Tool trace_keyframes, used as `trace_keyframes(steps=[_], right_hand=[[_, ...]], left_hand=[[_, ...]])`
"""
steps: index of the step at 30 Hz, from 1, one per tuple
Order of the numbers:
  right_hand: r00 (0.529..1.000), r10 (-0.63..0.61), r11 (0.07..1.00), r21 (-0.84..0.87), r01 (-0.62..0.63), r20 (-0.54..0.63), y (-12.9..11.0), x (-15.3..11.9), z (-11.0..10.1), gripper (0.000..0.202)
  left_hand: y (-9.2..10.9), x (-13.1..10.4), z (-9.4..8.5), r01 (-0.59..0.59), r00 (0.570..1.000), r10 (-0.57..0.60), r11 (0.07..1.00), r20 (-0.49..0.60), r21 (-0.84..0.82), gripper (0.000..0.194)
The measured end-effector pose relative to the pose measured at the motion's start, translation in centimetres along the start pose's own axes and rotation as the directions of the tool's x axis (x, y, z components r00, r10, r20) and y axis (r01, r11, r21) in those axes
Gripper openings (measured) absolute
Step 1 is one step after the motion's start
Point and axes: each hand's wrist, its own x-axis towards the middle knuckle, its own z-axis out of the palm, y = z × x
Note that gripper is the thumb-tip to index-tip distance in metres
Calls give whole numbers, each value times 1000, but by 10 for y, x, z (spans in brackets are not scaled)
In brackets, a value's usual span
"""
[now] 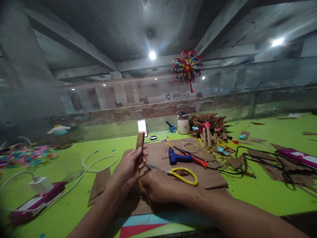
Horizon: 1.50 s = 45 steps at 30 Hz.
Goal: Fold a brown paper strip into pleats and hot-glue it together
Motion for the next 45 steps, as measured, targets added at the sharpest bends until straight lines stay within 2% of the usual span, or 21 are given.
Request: trace_keyframes(steps=[2,4,7,8,9,10,11,12,13,15,17,19,22,24,27,31,36,39,42,45], right_hand=[[981,-176,983,-31,179,85,-15,-4,-14,11],[929,-319,948,46,316,188,-28,-7,-29,11],[906,-354,927,216,307,232,-30,-9,-54,19],[926,-317,935,230,270,202,-23,-9,-63,21],[962,-245,953,211,216,121,-13,-8,-72,23],[989,-146,974,172,144,-3,2,-8,-80,24],[995,-35,989,140,48,-98,18,-7,-88,25],[981,93,991,107,-75,-170,37,-8,-95,28],[949,213,977,81,-199,-234,56,-9,-100,31],[894,375,926,56,-373,-245,89,-13,-106,32],[867,453,887,9,-461,-207,111,-18,-107,32],[871,474,867,-103,-488,-129,121,-21,-104,31],[865,501,829,-292,-476,11,120,-23,-96,26],[854,517,808,-363,-465,57,116,-21,-90,20],[846,526,791,-413,-452,82,111,-18,-79,13],[828,549,768,-460,-446,114,111,-19,-63,21],[839,540,754,-483,-445,69,114,-25,-61,24],[862,505,786,-434,-440,40,116,-30,-73,29],[876,482,852,-234,-469,-3,120,-36,-86,29],[844,531,846,-7,-533,-76,126,-40,-92,31]], left_hand=[[-1,3,-2,-36,999,37,998,-3,44,22],[-1,6,-5,-79,996,81,994,-24,82,23],[-5,10,-8,-58,997,64,991,-48,121,25],[-8,12,-9,-36,998,41,991,-42,132,26],[-11,13,-9,-8,1000,12,990,-28,142,27],[-15,14,-9,16,1000,-14,988,-9,151,28],[-19,14,-9,34,999,-36,987,12,158,28],[-24,15,-9,50,998,-56,985,29,165,28],[-27,15,-9,67,996,-76,983,43,172,27],[-33,16,-10,90,993,-102,978,56,187,25],[-37,17,-11,107,992,-119,973,48,202,23],[-38,17,-12,122,991,-132,970,34,212,21],[-38,17,-11,134,990,-141,970,19,204,18],[-38,16,-10,133,990,-139,973,14,190,17],[-38,16,-8,111,992,-120,981,46,160,19],[-38,17,-8,69,985,-84,992,148,105,24],[-37,17,-8,50,989,-63,994,137,97,24],[-37,15,-7,58,988,-69,995,138,83,22],[-39,14,-5,79,987,-89,994,136,78,20],[-43,14,-6,124,984,-131,990,122,69,22]])
